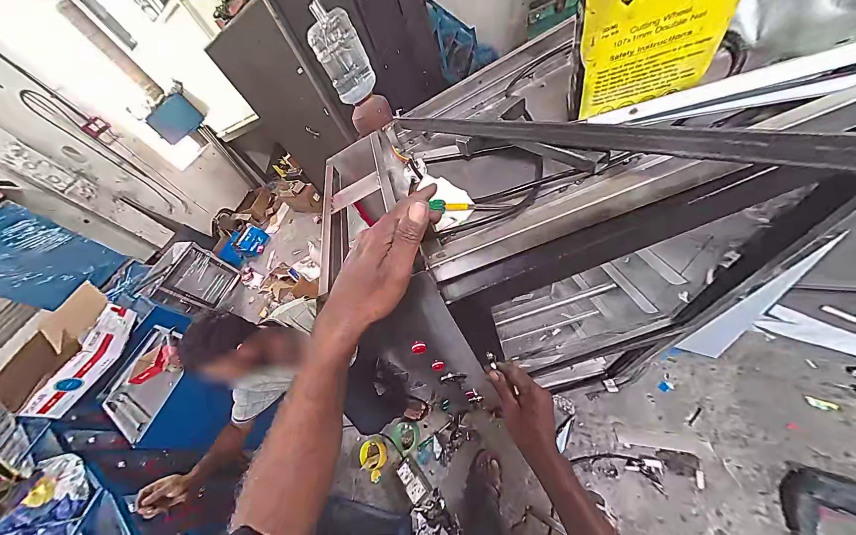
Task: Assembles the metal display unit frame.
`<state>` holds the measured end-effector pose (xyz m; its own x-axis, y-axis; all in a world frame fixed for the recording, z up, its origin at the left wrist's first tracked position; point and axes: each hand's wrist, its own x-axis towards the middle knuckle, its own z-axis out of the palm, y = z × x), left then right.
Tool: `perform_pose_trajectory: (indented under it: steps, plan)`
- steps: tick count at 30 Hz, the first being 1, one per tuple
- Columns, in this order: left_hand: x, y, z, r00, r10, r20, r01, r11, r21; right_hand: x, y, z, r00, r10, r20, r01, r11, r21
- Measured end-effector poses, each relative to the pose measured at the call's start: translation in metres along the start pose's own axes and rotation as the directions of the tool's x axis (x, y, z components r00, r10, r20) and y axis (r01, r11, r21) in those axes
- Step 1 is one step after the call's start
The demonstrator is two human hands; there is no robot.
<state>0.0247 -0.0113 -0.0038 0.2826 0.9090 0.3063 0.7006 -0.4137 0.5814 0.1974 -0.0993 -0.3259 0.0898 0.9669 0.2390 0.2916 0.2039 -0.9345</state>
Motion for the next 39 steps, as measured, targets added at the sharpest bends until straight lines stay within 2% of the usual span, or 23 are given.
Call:
perform_pose_trajectory:
  steps: [3,7,13,22,30,35,39]
  plan:
    - [-0.002,0.002,0.003,1.0,0.004,0.017,-0.004,1.0,0.003,-0.015,-0.004,-0.014,1.0,0.022,0.008,-0.022,1.0,0.005]
    - [-0.001,0.003,0.001,1.0,-0.007,0.02,0.007,1.0,0.027,0.002,-0.001,-0.009,0.999,0.006,0.053,-0.007,1.0,0.016]
    - [0.0,0.0,0.001,1.0,-0.002,0.026,0.001,1.0,0.016,0.021,-0.004,0.004,0.994,0.068,0.085,-0.073,0.996,0.058]
    - [-0.001,0.001,0.002,1.0,-0.01,0.018,0.009,1.0,0.023,0.021,-0.002,0.003,0.995,0.058,0.077,-0.064,0.996,0.068]
    - [-0.002,0.001,0.002,0.999,-0.031,-0.022,0.03,0.999,-0.042,0.025,-0.007,-0.01,0.991,0.045,0.125,-0.037,0.997,-0.066]
    - [-0.004,0.004,0.002,0.999,-0.031,-0.045,0.031,1.0,0.005,0.024,-0.006,-0.012,0.994,0.012,0.106,0.0,0.993,-0.114]
    - [-0.006,0.006,0.002,0.997,-0.051,-0.066,0.048,0.998,-0.039,0.03,-0.006,-0.01,0.993,0.027,0.113,-0.015,0.994,-0.106]
